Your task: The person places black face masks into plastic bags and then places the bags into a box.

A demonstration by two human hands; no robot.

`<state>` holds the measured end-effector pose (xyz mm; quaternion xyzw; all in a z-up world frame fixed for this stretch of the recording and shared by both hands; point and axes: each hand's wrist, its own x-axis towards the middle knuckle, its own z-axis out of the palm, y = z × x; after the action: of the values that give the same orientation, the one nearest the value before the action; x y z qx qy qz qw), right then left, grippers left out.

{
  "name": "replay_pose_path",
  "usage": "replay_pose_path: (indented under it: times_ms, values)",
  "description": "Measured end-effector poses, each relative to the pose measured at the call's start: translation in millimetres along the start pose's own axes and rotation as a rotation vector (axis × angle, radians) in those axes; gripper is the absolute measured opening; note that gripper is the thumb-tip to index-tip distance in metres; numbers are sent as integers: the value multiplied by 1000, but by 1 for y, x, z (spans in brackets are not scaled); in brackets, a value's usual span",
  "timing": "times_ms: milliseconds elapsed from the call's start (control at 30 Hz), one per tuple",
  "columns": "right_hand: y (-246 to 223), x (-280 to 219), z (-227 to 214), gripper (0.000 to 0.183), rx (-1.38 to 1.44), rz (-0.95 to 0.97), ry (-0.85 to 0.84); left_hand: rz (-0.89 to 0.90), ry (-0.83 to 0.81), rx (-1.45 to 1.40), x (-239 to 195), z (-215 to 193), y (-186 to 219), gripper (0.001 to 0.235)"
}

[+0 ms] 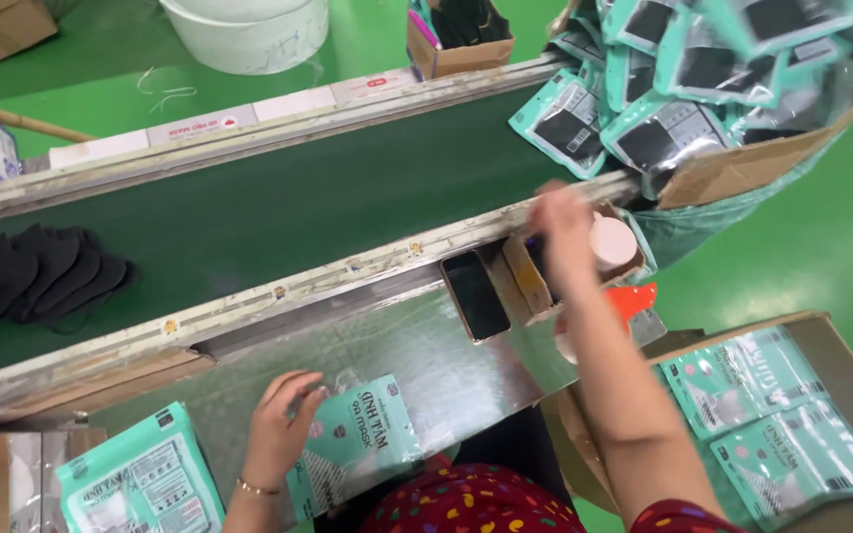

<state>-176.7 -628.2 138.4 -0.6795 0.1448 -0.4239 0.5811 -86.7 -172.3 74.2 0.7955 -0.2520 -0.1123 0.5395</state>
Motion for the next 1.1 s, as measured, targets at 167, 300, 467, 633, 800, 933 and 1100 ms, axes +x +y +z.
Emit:
replay_pose_path:
  times_ms: [167, 300, 467, 633, 800, 933, 1100]
  values:
    - [65, -130, 97, 17, -203, 215, -627, 107, 55, 84, 15, -12, -13, 25]
    - [63, -199, 146, 27, -459, -247, -950, 205, 195, 221, 32, -55, -32, 25]
    - [64, -216, 153, 27, -579, -476, -867, 201, 530, 482, 80, -131, -66, 44]
    - [61, -215, 153, 24, -628, -429, -831, 43, 654, 1076, 144, -192, -51, 118]
    - [60, -212, 157, 22, -630, -395, -816, -339, 446, 1086, 208, -210, -155, 81]
    - [73, -216, 151, 28, -611, -274, -840, -112, 371, 1211, 201, -210, -155, 33]
    - [4, -169, 201, 73, -546, -536, -632, 188, -18, 969, 129, -139, -7, 27]
